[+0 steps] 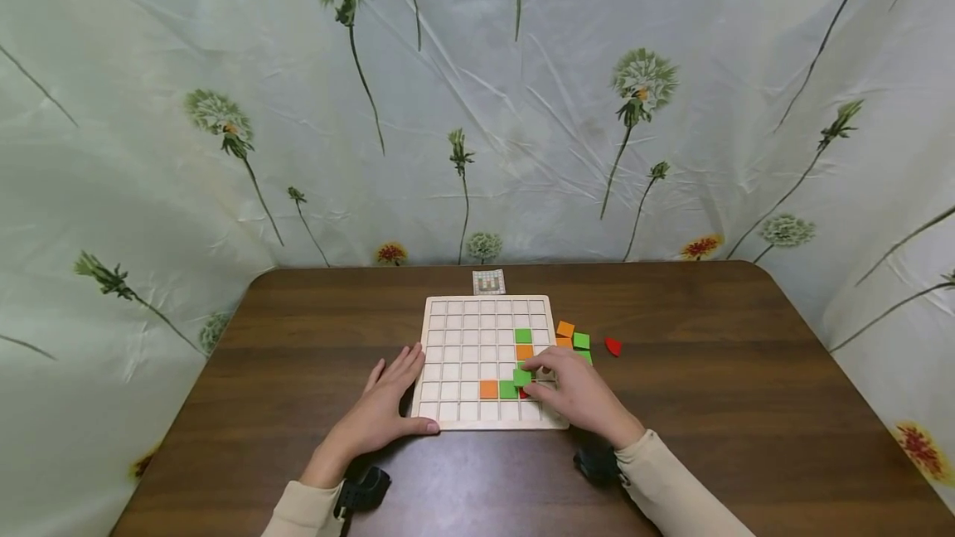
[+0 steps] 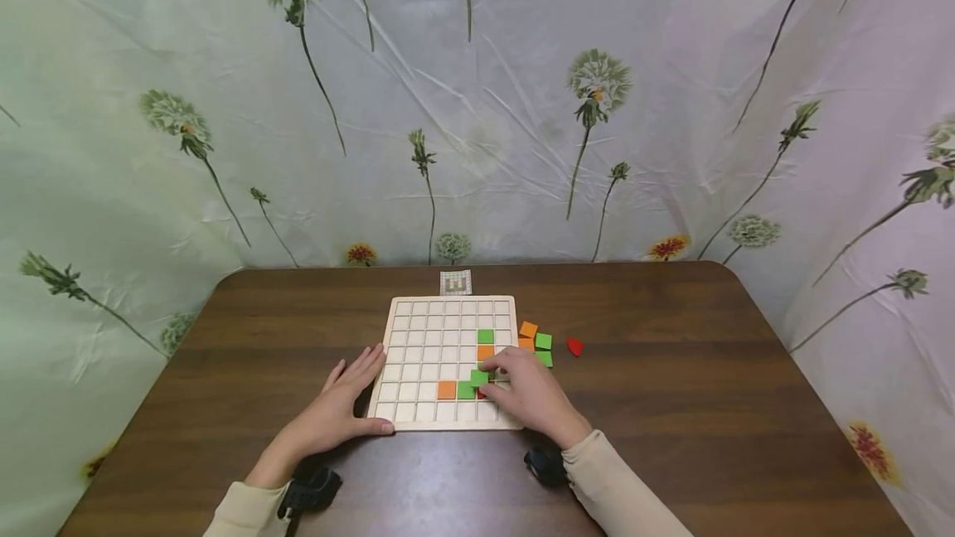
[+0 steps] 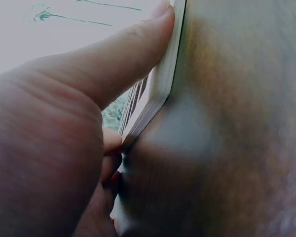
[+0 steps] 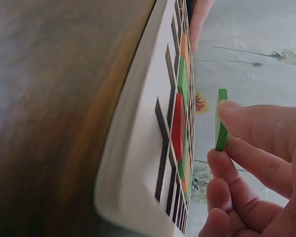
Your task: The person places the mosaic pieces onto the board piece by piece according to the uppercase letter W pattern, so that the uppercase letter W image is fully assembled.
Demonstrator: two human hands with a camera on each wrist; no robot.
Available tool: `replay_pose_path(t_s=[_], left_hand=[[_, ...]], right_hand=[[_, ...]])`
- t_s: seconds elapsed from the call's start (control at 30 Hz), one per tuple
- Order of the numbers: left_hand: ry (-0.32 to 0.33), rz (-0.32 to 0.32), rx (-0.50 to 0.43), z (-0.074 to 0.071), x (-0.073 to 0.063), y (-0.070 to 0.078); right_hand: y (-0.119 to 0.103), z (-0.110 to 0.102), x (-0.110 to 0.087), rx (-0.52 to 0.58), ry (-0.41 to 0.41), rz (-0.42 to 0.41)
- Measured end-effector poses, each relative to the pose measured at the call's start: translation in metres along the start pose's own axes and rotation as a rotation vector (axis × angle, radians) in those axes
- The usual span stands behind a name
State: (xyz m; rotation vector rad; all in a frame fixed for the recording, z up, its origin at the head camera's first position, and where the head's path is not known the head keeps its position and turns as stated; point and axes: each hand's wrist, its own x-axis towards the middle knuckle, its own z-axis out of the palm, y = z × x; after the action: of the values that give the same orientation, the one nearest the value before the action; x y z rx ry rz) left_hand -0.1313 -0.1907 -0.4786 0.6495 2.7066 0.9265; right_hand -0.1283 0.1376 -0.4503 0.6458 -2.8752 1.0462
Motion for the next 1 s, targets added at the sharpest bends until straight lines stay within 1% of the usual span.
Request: replay_pose_path(t_s=[0.23,0.47,0.87,1.0], left_hand=[[0.002,-0.003,-0.001,-0.001,0.001,0.001],[-0.001,-0.012,0.004,-0.002,0.002,0.002],[0.005,-0.014,0.006,-0.001,0.001,0.002],[0.004,-0.014,0.002,0.0,0.0,0.002]], right_hand=[[-0.008,0.007,0.011,-0.01,-0.008,0.025],[-0.011,0.014,0.02,-0.021,0.001,-0.025],[-0.012,0.024,0.033,0.003,-0.022,-0.008],[-0.013,0.025,0.035,0.02,-0.02,-0.018]])
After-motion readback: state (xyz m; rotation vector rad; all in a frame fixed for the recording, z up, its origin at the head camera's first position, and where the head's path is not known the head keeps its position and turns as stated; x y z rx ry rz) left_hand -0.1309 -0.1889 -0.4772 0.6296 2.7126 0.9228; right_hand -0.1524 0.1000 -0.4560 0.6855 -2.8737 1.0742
